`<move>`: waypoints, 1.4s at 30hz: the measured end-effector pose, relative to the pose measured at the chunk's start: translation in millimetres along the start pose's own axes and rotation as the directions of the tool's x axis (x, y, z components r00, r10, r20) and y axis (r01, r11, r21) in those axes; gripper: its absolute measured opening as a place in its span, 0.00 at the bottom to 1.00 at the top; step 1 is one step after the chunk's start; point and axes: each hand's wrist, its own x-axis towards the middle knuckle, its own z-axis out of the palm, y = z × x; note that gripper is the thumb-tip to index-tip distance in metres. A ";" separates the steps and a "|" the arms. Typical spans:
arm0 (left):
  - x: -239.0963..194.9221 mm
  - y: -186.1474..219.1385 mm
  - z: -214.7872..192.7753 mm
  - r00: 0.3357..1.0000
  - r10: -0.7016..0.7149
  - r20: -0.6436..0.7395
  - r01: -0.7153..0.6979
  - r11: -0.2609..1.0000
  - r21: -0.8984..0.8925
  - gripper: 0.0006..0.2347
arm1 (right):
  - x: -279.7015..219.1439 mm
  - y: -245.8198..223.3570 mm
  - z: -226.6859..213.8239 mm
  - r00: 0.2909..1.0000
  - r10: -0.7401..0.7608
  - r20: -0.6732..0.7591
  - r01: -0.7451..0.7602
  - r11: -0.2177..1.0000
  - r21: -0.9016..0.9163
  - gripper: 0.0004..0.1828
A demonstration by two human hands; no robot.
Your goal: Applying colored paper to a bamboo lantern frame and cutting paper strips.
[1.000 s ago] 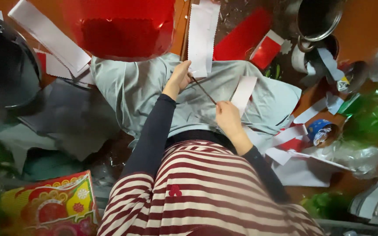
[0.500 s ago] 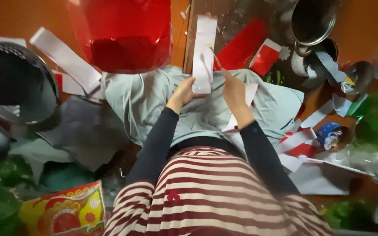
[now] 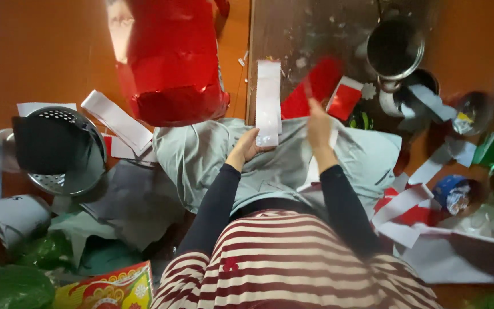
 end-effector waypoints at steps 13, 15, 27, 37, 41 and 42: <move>4.8 34.5 24.5 0.984 0.143 0.110 -0.119 0.973 -0.195 0.22 | 76.4 -11.0 -100.1 0.953 -0.287 0.096 0.300 0.935 -0.191 0.18; -5.7 47.9 41.5 0.991 0.101 0.088 -0.086 0.983 -0.165 0.21 | 62.4 -36.2 -64.5 0.899 -0.417 0.132 0.430 0.898 -0.093 0.18; -12.1 60.3 46.7 0.931 0.315 0.184 -0.313 0.949 -0.037 0.16 | 46.1 -172.1 -86.8 0.670 -0.728 0.146 0.683 0.681 0.264 0.18; -111.1 84.9 141.4 0.897 0.321 -0.306 -0.073 0.788 0.612 0.27 | 48.2 -153.9 -86.9 0.901 -0.410 0.144 0.318 0.847 0.425 0.08; -120.6 78.6 154.1 0.567 0.768 0.299 -0.546 0.078 0.834 0.18 | 48.7 -163.5 -100.0 0.943 -0.298 0.151 0.175 0.826 0.535 0.11; -131.0 80.1 162.7 0.439 0.741 0.508 -0.607 -0.172 0.776 0.16 | 49.5 -163.5 -101.1 0.942 -0.301 0.147 0.177 0.820 0.544 0.12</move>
